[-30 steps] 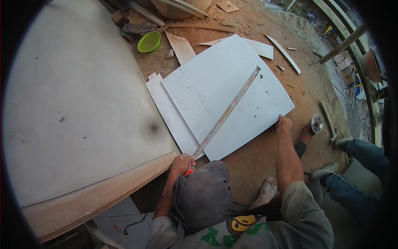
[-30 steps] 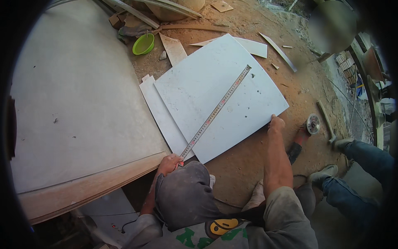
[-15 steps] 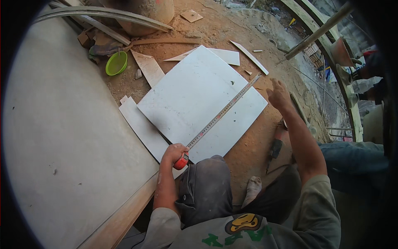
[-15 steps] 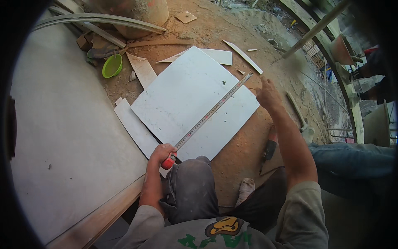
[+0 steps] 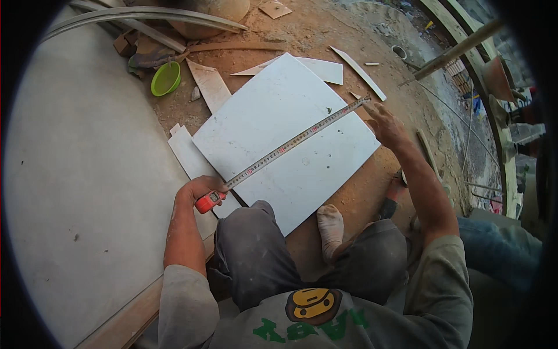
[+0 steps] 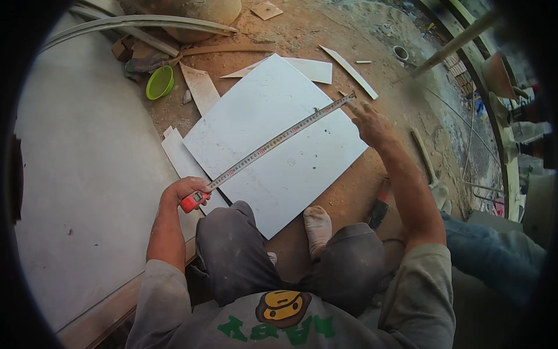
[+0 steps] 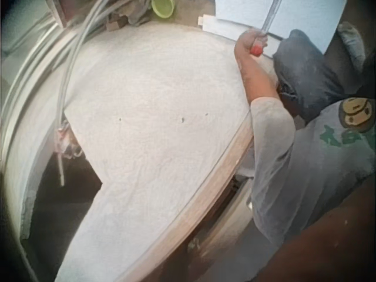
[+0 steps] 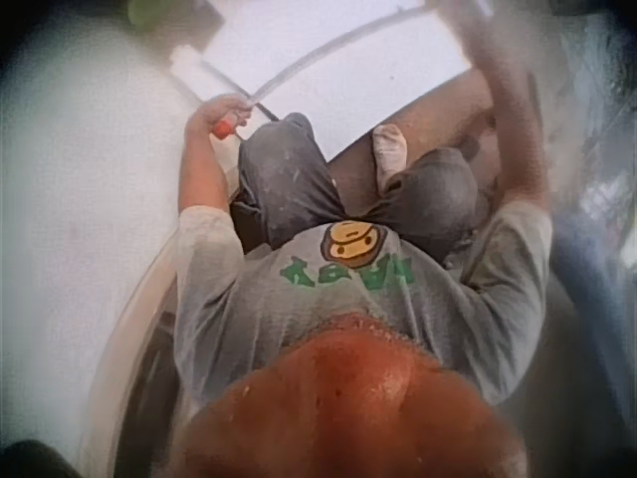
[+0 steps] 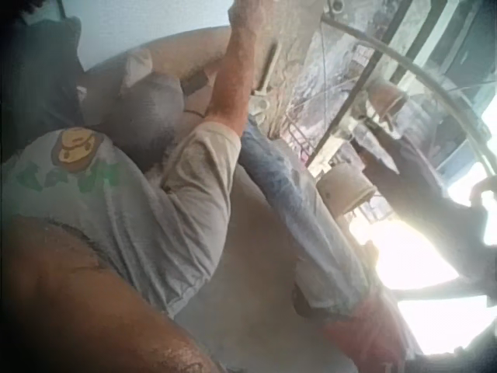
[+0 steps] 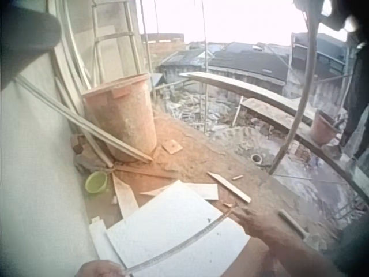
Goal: The person carries a tile outside, measures it with a tape measure, cuts it using an angle grinder, and carries the tile back inside.
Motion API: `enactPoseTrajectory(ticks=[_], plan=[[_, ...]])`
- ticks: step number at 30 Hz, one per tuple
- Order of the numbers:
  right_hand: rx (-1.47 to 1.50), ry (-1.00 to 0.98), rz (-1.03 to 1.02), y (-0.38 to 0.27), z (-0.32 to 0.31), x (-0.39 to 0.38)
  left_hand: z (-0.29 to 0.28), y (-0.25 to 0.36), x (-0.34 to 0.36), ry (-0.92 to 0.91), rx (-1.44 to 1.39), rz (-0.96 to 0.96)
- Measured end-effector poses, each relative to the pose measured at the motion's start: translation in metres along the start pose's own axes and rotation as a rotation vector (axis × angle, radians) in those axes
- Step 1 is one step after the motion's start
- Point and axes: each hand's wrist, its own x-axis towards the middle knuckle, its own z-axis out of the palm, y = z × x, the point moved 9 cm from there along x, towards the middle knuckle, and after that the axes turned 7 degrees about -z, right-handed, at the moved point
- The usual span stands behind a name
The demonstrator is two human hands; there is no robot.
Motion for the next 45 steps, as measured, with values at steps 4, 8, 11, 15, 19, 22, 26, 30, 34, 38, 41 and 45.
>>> enactPoseTrajectory(ticks=[4,8,11,15,19,22,26,30,34,38,41,45], plan=[[-0.019,0.308,-0.262,-0.024,-0.004,0.035,-0.014,-0.004,-0.013,0.044,-0.013,-0.076],[0.004,0.495,-0.377,-0.043,-0.008,0.088,-0.028,-0.011,-0.014,0.087,-0.06,-0.143],[0.026,0.375,-0.457,-0.064,0.013,0.128,-0.045,-0.015,-0.016,0.088,-0.048,-0.149],[0.159,0.386,-0.571,-0.101,0.039,0.163,-0.081,-0.034,-0.009,0.122,-0.107,-0.265],[0.105,0.372,-0.583,-0.12,0.058,0.208,-0.107,-0.044,0.026,0.046,-0.166,-0.204],[0.083,0.32,-0.513,-0.125,0.073,0.237,-0.125,-0.044,0.058,0.118,-0.099,-0.095],[0.113,0.425,-0.444,-0.131,0.078,0.236,-0.131,-0.046,0.089,0.221,0.032,-0.108],[0.14,0.49,-0.55,-0.149,0.087,0.216,-0.131,-0.026,0.109,0.317,0.159,0.023],[0.116,0.452,-0.526,-0.149,0.089,0.214,-0.134,-0.029,0.112,0.365,0.067,0.004],[0.218,0.342,-0.481,-0.138,0.082,0.201,-0.111,-0.038,0.094,0.309,0.045,0.088],[0.291,0.285,-0.417,-0.127,0.07,0.177,-0.084,-0.054,0.073,0.296,0.036,0.029],[0.338,0.258,-0.443,-0.127,0.055,0.158,-0.072,-0.062,0.049,0.33,-0.05,0.039]])
